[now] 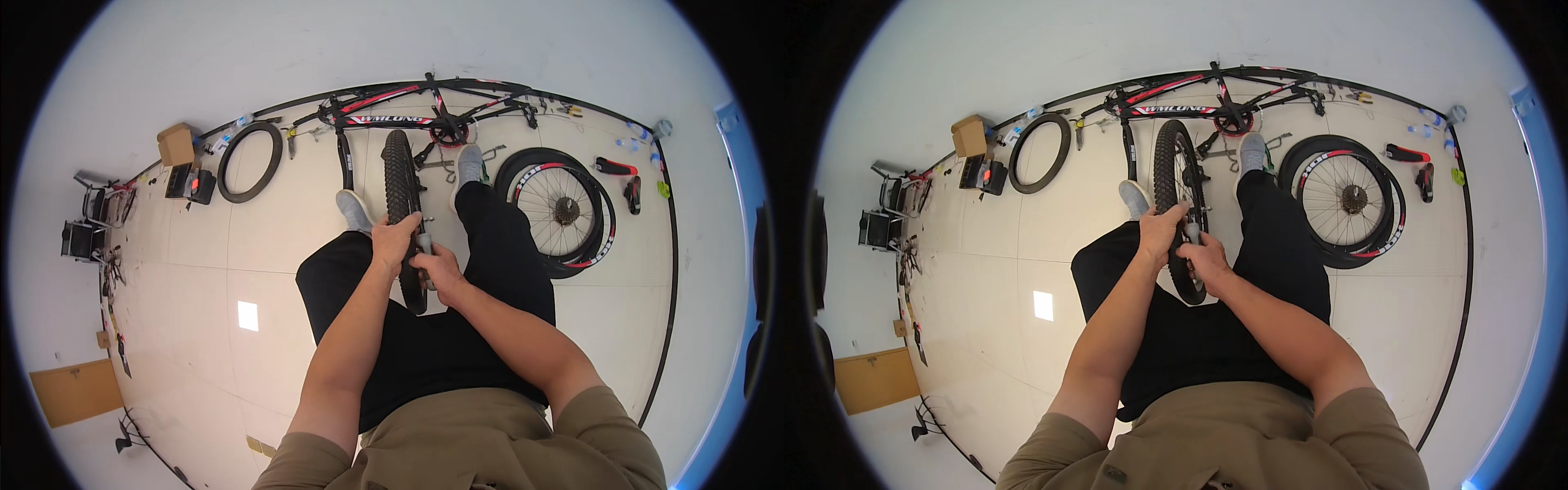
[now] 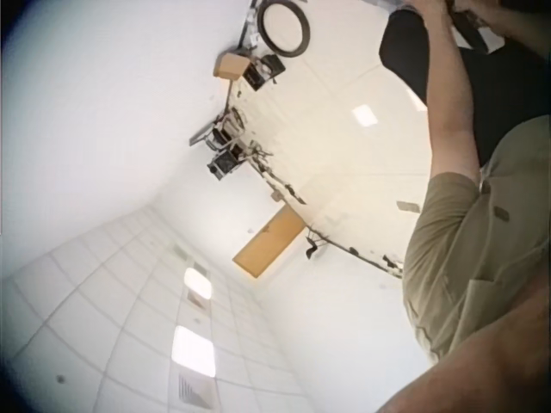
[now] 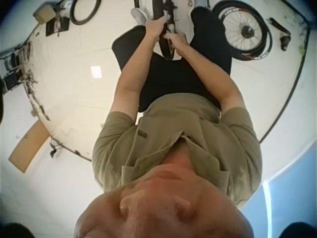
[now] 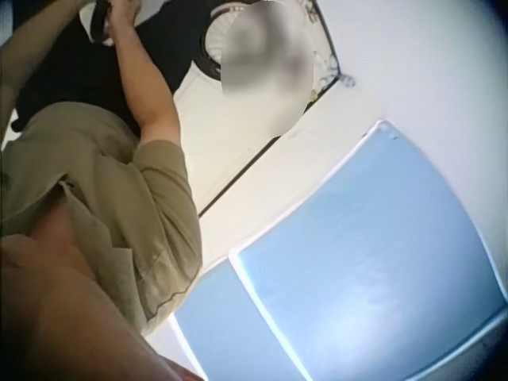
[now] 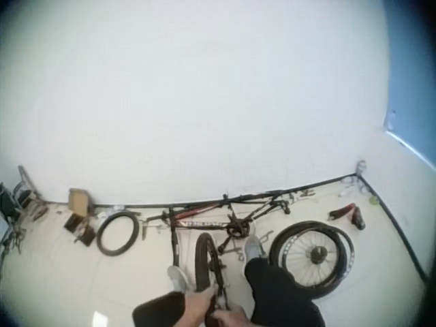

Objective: The person installs a bicycle tire onto a wheel rim using tire levers. They work around the circumference of the wheel, prying the tire bead over the rim edge and seating it into place.

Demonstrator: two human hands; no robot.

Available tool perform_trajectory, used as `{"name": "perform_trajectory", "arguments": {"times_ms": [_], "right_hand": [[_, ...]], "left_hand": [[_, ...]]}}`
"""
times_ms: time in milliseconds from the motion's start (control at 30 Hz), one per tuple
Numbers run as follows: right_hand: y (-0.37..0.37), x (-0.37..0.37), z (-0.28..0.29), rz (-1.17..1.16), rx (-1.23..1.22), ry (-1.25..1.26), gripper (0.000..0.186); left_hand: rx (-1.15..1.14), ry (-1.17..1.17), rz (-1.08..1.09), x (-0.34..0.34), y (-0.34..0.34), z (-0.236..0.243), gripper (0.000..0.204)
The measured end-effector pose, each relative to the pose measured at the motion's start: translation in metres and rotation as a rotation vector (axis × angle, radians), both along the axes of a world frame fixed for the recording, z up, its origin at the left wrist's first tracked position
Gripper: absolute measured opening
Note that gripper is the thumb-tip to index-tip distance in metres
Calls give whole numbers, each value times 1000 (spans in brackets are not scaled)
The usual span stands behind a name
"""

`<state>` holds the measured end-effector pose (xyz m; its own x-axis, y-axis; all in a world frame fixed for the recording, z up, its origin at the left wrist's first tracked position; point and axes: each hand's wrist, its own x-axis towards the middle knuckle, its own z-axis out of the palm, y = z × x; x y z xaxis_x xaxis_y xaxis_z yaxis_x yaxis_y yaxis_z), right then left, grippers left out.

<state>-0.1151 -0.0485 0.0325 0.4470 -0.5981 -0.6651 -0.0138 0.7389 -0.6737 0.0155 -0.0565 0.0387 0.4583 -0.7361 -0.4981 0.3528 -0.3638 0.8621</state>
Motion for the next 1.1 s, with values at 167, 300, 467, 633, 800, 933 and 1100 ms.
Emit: {"name": "perform_trajectory", "arguments": {"times_ms": [167,300,467,633,800,933,1100], "right_hand": [[-1,5,-9,196,-72,29,35],[-4,8,-14,245,-80,43,37],[-2,12,-10,141,-112,-4,36],[-18,4,-3,134,-160,-50,36],[-29,6,4,61,-214,3,37],[-41,3,9,-19,-236,-54,37],[-71,-10,11,-25,-189,-70,34]], "left_hand": [[4,16,-22,6,11,5,24],[-3,85,-79,13,18,6,35],[-63,123,-54,17,46,-3,63],[70,159,-19,8,70,13,75],[63,226,-80,-9,79,6,46],[54,82,-209,-21,82,3,46],[141,-240,-509,-34,84,2,54]]}}
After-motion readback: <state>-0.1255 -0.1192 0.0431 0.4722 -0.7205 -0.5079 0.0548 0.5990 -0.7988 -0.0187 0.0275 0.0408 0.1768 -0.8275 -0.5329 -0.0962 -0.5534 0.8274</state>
